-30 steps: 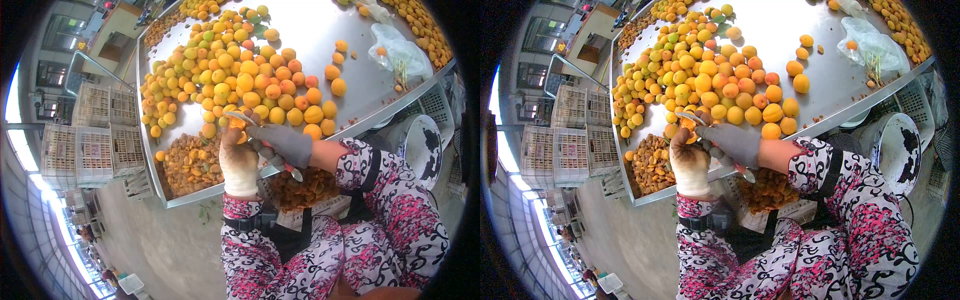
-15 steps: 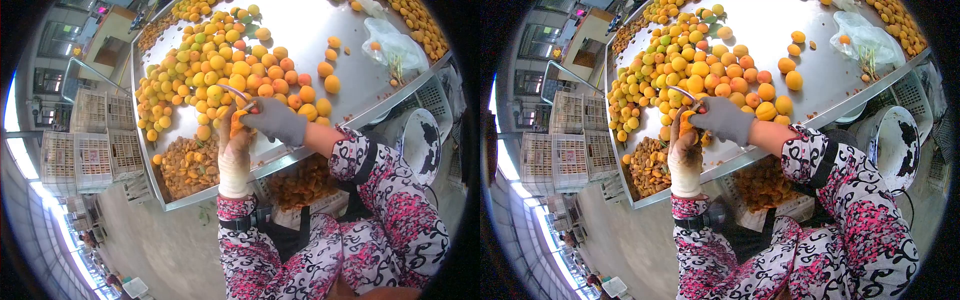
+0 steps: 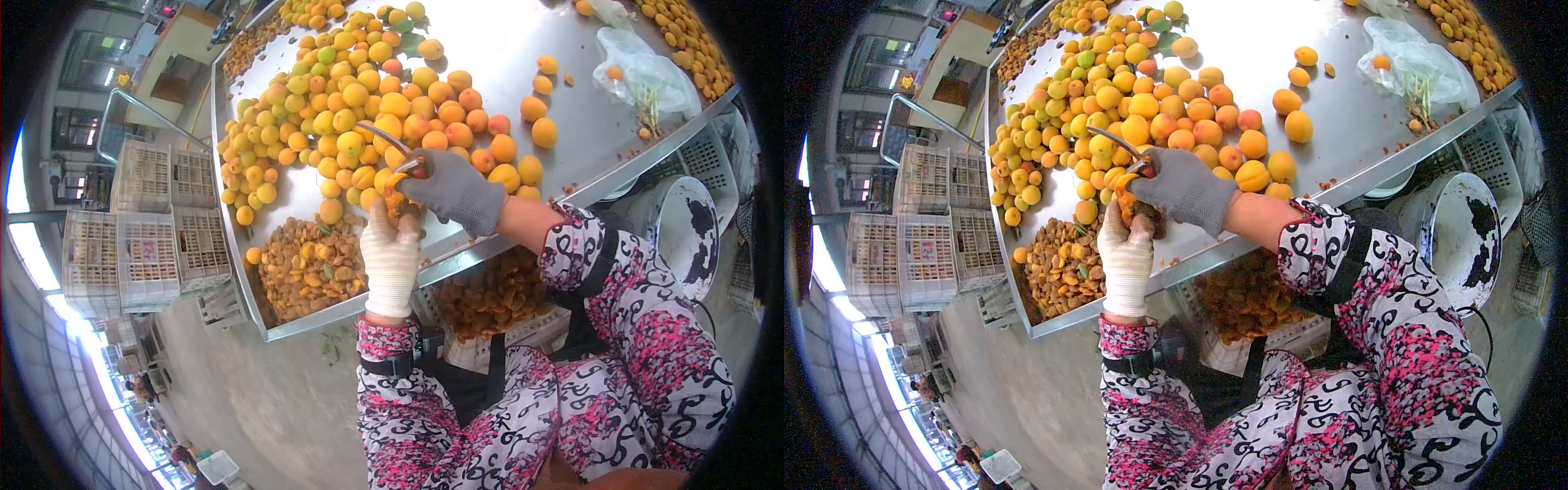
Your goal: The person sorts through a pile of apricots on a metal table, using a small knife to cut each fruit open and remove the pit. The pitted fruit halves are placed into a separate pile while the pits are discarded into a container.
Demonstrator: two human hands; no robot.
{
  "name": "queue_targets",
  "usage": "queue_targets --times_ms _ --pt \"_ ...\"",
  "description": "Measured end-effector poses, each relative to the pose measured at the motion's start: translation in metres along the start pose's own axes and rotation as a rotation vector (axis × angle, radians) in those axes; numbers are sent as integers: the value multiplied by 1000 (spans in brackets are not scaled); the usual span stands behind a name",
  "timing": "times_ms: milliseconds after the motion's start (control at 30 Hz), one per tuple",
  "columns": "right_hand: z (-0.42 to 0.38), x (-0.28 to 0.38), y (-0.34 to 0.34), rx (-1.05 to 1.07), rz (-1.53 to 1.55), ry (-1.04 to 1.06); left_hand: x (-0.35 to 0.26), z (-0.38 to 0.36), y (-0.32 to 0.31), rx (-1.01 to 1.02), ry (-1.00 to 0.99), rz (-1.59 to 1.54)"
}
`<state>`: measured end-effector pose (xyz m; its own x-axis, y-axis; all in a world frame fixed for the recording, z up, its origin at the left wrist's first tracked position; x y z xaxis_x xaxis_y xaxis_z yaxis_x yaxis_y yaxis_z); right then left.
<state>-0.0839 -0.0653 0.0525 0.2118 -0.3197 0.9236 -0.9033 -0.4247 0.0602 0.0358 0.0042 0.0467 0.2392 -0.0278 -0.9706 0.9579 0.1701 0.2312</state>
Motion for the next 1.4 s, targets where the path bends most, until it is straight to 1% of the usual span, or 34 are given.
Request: queue_targets --times_ms 33,100,133,200,233,300,333,400,433,500,533,600,633,667,733,767,800,833,867,900,933,967,1000,1067,1133,1167,1200,1233,1267,1300,1333,1400 --pt "1 -1 0 0 0 -1 4 0 1 1 1 0" --pt "4 -5 0 -25 -103 25 10 3 4 19 -97 121" --pt "6 -9 -1 -26 -104 25 10 3 5 19 -97 120" --pt "8 -11 -2 -63 -159 137 10 3 7 42 -50 209" --pt "8 -13 -2 -63 -160 137 9 2 8 42 -49 209" --pt "9 -15 -1 -37 -128 93 4 0 9 50 -109 394" --pt "9 -15 -1 -38 -128 92 5 -1 9 50 -108 394" --pt "9 -12 1 -52 -163 150 7 -4 9 62 -45 108" --pt "6 -10 1 -53 -162 149 6 -5 7 64 -44 108" --pt "0 -6 2 -18 -197 90 -5 -3 2 -4 -61 -102" --pt "0 -8 4 -29 -196 87 -19 -6 1 -8 -115 -50" --pt "0 -9 4 11 -339 180 -15 -10 3 -53 56 -161" --pt "-5 -8 6 31 -361 164 -7 -12 7 9 82 -20" --pt "-7 -6 12 19 -364 160 -6 -13 13 19 79 -27" --pt "-9 -3 20 11 -489 181 -3 -22 13 409 300 187" --pt "-11 -2 22 6 -490 177 -15 -28 11 461 318 256" --pt "-13 -6 21 102 -559 129 -18 -32 13 466 316 254" --pt "-16 -10 20 199 -625 78 -20 -37 14 554 290 240" --pt "-21 -8 22 194 -623 72 -23 -40 13 644 265 225" --pt "-30 -7 17 380 -702 47 -31 -41 12 722 288 242" --pt "-38 -10 13 569 -777 21 -30 -42 12 730 291 241" --pt "-37 -19 12 684 -815 -5 -29 -46 12 749 294 205" --pt "-40 -13 17 684 -811 -9 -28 -48 12 766 298 169" --pt "-42 3 35 546 -880 -124 -28 -47 15 791 310 194" --pt "-22 -16 44 568 -905 -120 -16 -46 22 595 367 82" --pt "-19 -17 52 433 -991 -92 -15 -45 21 476 366 -75" --pt "-18 -18 59 295 -1075 -62 -13 -44 19 475 368 -77" --pt "-20 -20 61 258 -1131 -86 -10 -40 19 448 342 10" --pt "-24 -21 60 261 -1132 -87 -8 -36 19 419 314 97" --pt "-29 -25 58 269 -1217 -126 -6 -35 19 442 299 110" --pt "-32 -29 58 276 -1300 -165 -3 -35 19 442 301 110" --pt "-29 -36 59 252 -1306 -166 3 -34 18 439 249 49"
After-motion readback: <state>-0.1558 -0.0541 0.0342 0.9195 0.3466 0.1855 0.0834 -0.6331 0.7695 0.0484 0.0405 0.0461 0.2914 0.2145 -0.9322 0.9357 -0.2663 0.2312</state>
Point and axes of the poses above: each hand's wrist, its own z-axis towards the middle knuckle, its own y-axis out of the back of the hand, x = y × z, the point moved 4 cm from there along z, towards the middle knuckle, and after that the axes turned 13 degrees about -y, right-handed, at the moved point
